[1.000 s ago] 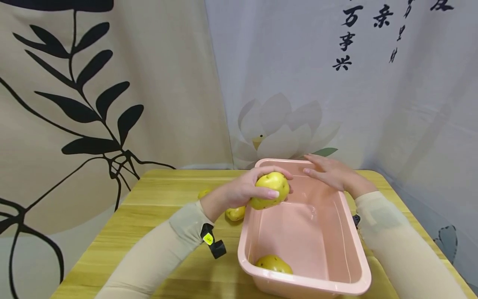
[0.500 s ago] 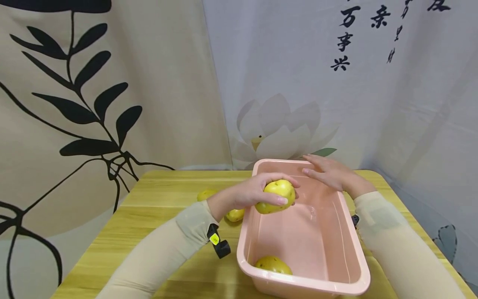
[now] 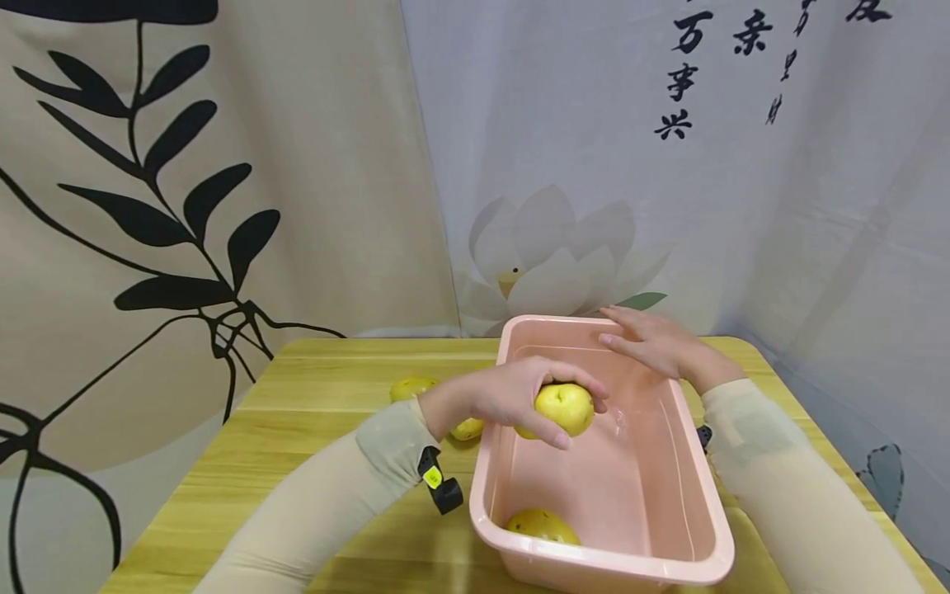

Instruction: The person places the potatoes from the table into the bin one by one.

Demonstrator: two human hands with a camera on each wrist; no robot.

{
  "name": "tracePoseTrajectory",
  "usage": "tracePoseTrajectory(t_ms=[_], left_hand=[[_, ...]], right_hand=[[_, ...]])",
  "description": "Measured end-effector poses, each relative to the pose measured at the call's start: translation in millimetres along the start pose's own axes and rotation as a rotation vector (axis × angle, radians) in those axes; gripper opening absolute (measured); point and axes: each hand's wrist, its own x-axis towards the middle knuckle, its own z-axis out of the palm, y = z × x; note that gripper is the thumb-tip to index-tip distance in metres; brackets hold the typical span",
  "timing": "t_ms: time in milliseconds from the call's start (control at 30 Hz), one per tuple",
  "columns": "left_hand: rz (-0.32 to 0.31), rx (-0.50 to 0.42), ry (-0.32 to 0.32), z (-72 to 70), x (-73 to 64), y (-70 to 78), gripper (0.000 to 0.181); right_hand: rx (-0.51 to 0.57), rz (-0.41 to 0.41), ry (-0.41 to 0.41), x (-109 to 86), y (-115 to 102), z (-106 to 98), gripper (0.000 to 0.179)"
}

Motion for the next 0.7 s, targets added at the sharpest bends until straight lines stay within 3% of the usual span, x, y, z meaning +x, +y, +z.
tracePoseTrajectory(t_ms=[333,633,700], left_hand=[[0.056,0.252,-0.067,9.7,8.3,-0.6,0.060],[0.034,0.291,-0.164,16.6,17.6,-3.3,0.059],[0.021,0.262,-0.198,17.8,19.5,-2.8,0.058]], right_hand=[[-0.004,-0.014,-0.005,-1.3,-3,-1,0.069],[-0.002,-0.015,0.004,0.4,-1,-1,0.069],[0.003,-0.013,0.002,0.2,0,-1,0.069]])
